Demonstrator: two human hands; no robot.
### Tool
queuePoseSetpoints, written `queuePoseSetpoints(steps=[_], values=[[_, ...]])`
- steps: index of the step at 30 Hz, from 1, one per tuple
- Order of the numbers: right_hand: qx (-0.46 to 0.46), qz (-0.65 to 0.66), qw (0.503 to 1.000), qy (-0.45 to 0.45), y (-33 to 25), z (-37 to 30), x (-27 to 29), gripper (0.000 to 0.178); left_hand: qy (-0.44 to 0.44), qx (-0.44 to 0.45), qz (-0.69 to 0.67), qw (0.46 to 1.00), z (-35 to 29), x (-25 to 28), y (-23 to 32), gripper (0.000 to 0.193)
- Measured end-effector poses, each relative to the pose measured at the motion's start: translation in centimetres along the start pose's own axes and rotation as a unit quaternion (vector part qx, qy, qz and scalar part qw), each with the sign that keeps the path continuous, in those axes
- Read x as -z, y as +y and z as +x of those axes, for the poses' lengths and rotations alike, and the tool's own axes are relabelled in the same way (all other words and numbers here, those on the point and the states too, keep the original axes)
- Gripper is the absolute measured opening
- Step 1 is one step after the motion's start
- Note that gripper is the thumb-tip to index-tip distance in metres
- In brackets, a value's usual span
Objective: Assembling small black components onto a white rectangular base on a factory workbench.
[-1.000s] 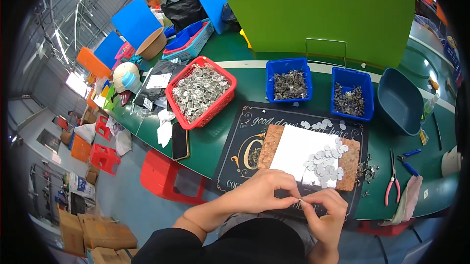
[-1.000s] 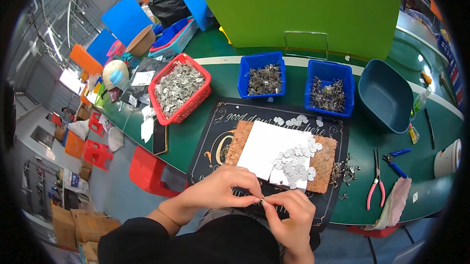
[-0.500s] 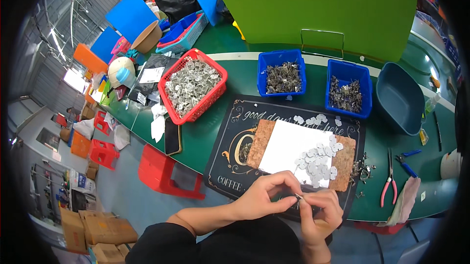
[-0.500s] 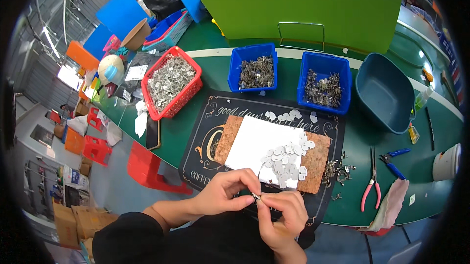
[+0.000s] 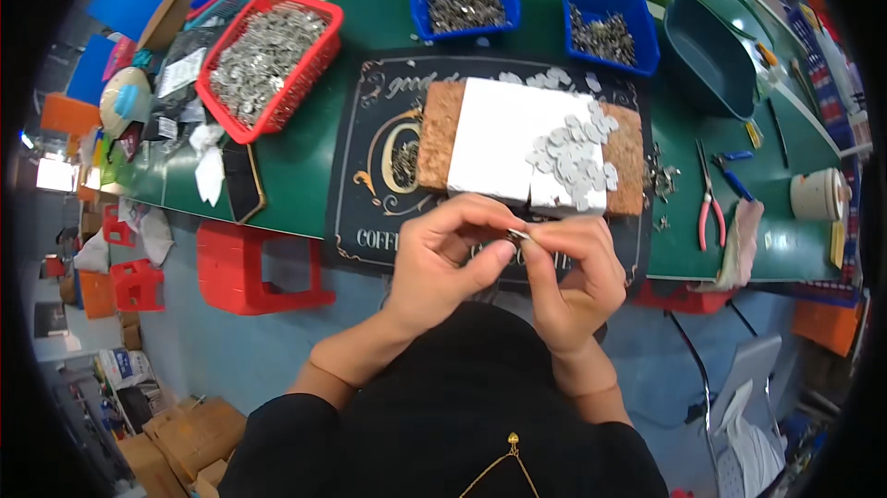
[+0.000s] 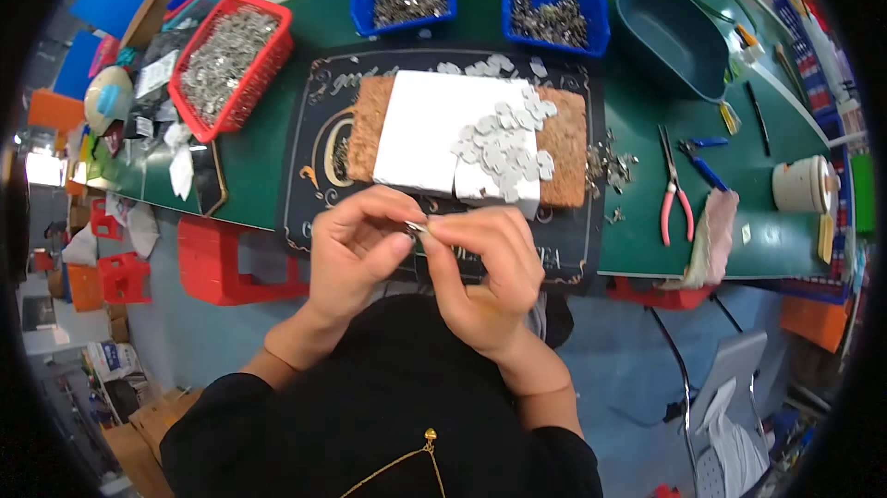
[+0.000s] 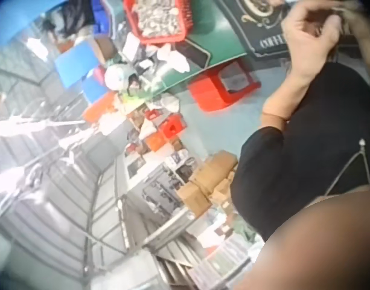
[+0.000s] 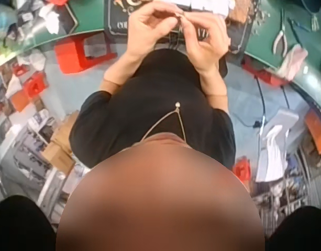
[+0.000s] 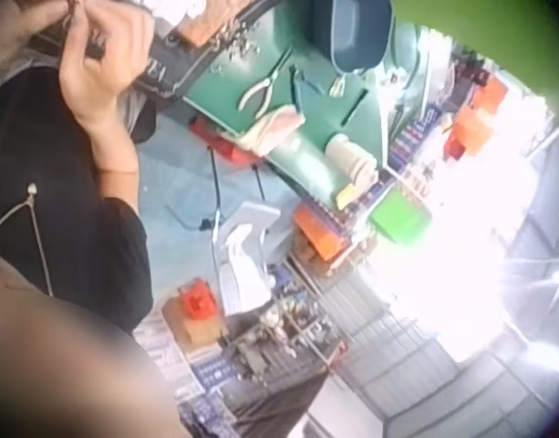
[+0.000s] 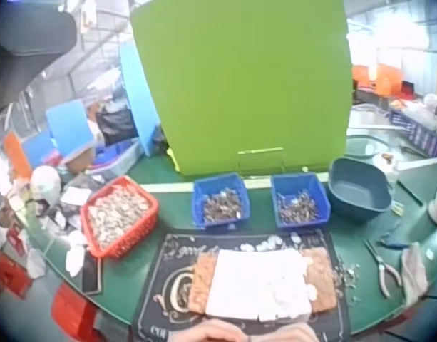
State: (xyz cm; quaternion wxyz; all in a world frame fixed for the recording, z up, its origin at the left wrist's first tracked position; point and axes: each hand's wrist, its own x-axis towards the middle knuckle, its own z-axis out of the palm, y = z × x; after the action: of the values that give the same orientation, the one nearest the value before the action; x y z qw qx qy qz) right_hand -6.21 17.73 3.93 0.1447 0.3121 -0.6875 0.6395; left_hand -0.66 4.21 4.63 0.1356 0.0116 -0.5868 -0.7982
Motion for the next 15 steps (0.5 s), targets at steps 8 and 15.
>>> queuePoseSetpoints(steps=[8,15], values=[[0.007,-0.037,0.999,-0.013,-0.2,-0.9,-0.9,0.013,0.032,-0.026,0.024,0.999,-0.8,0.4,-0.9,0.012],[0.008,-0.03,0.999,-0.037,-0.3,-1.5,-1.2,0.012,0.066,-0.05,-0.024,0.996,-2.0,0.6,-2.2,0.011]])
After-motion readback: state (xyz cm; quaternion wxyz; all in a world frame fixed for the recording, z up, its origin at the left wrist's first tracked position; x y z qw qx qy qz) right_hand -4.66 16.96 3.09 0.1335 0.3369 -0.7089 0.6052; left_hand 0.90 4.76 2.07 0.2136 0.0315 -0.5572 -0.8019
